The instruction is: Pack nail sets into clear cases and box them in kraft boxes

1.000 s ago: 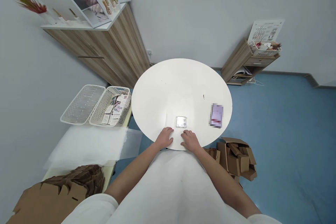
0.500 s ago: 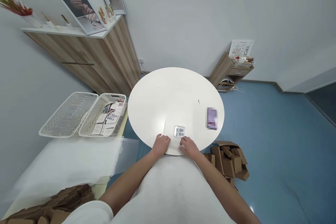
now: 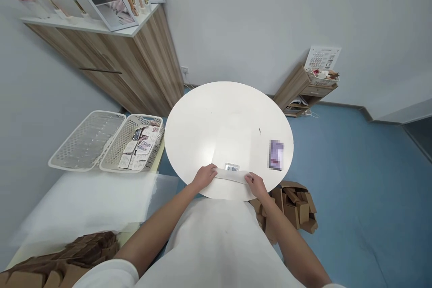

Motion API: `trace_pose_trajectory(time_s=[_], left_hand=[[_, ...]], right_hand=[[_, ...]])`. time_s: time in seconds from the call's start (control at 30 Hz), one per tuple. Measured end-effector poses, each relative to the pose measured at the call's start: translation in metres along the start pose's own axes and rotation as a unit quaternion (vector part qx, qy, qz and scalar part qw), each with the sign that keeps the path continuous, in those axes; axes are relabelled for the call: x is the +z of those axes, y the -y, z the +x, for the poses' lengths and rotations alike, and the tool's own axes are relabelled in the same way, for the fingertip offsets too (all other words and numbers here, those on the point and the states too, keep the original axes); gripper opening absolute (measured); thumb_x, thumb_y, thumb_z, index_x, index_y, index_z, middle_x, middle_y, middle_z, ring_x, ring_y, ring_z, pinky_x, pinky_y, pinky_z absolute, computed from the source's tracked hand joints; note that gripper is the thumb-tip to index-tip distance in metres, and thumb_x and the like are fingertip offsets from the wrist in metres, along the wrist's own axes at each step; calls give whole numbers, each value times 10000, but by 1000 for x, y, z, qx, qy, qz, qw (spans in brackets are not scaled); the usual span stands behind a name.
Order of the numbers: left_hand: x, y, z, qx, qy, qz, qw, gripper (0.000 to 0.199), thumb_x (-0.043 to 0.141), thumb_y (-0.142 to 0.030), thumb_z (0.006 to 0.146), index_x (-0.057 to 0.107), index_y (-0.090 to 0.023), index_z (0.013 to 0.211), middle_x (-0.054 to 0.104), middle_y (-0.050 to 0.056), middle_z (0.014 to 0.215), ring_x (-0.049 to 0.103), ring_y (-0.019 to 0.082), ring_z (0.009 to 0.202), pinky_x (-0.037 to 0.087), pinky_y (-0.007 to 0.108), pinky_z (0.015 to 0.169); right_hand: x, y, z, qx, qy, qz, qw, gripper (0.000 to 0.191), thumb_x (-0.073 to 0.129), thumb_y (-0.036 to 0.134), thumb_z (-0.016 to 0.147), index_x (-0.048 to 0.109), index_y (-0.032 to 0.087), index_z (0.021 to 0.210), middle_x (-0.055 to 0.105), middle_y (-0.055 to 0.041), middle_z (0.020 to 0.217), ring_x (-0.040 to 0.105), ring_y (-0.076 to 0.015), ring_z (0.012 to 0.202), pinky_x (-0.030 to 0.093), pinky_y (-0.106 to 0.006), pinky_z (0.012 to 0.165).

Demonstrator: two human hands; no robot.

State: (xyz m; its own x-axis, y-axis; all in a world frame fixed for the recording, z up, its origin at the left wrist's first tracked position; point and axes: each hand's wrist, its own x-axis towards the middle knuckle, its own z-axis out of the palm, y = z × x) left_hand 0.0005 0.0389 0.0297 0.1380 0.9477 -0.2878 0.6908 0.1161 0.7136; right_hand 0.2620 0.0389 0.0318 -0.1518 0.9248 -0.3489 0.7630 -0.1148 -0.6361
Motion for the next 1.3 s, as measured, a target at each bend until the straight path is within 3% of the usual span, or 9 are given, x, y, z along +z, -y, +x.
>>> trace_pose_trajectory(time_s=[0.23,0.33,0.43,0.53,0.63,0.8,0.93,1.07,1.3], left_hand=[[2,6,31,-93,-20,-49,994,229,496,-330,728,557,-202,907,560,-10,674,554,158,660,437,271,622],[4,6,37,-113,-19,-19,993,229,516,-317,720,540,-209,921,587,1,707,567,168,688,433,271,623],[6,4,41,-109,-12,28,994,300,521,-284,723,501,-219,1015,604,9,761,577,186,745,430,288,662],[7,2,42,-58,-31,98,993,404,536,-244,714,466,-221,1111,589,62,937,550,244,905,400,361,783],[8,-1,42,45,-37,123,991,409,507,-157,725,482,-254,1122,504,94,1157,436,284,1108,299,418,920],[10,-14,44,184,63,145,970,386,413,-40,731,560,-296,979,480,39,1235,360,232,1205,206,420,991],[9,-22,42,245,106,252,930,424,485,-153,712,486,-252,1125,370,57,1345,243,253,1275,151,440,1010],[15,-24,36,261,132,304,907,607,560,-383,675,370,-217,1227,332,89,1363,258,267,1261,172,429,1000],[23,-27,20,235,120,297,918,470,610,-304,615,458,-228,1054,518,72,1134,484,238,1027,214,420,954]], right_hand=[[11,-7,20,60,-19,-1,998,242,353,374,783,493,221,660,522,4,630,483,-162,589,386,-273,538],[18,-6,21,108,-28,-21,994,170,381,341,769,503,223,778,529,6,638,486,-162,572,362,-262,500],[25,-3,19,106,-50,-41,992,256,387,267,772,475,227,1008,582,-32,785,537,-186,671,385,-282,546],[31,2,17,47,-95,-103,989,391,400,179,765,416,209,1155,554,-106,1034,511,-249,946,395,-360,740],[35,7,16,-35,-89,-154,984,419,371,70,763,449,224,1144,461,-122,1222,381,-276,1152,271,-447,919],[36,15,18,-134,-16,-161,978,395,367,-7,751,529,249,1005,376,-66,1350,293,-255,1248,179,-480,979],[33,18,20,-164,-16,-205,965,298,421,60,748,534,213,976,377,-71,1352,271,-241,1268,164,-463,998],[31,19,21,-178,8,-239,955,284,517,278,745,509,192,1016,397,-97,1334,334,-253,1226,199,-455,994],[37,27,8,-174,42,-259,949,422,620,283,647,469,175,1026,423,-132,1291,419,-250,1134,249,-407,956]])
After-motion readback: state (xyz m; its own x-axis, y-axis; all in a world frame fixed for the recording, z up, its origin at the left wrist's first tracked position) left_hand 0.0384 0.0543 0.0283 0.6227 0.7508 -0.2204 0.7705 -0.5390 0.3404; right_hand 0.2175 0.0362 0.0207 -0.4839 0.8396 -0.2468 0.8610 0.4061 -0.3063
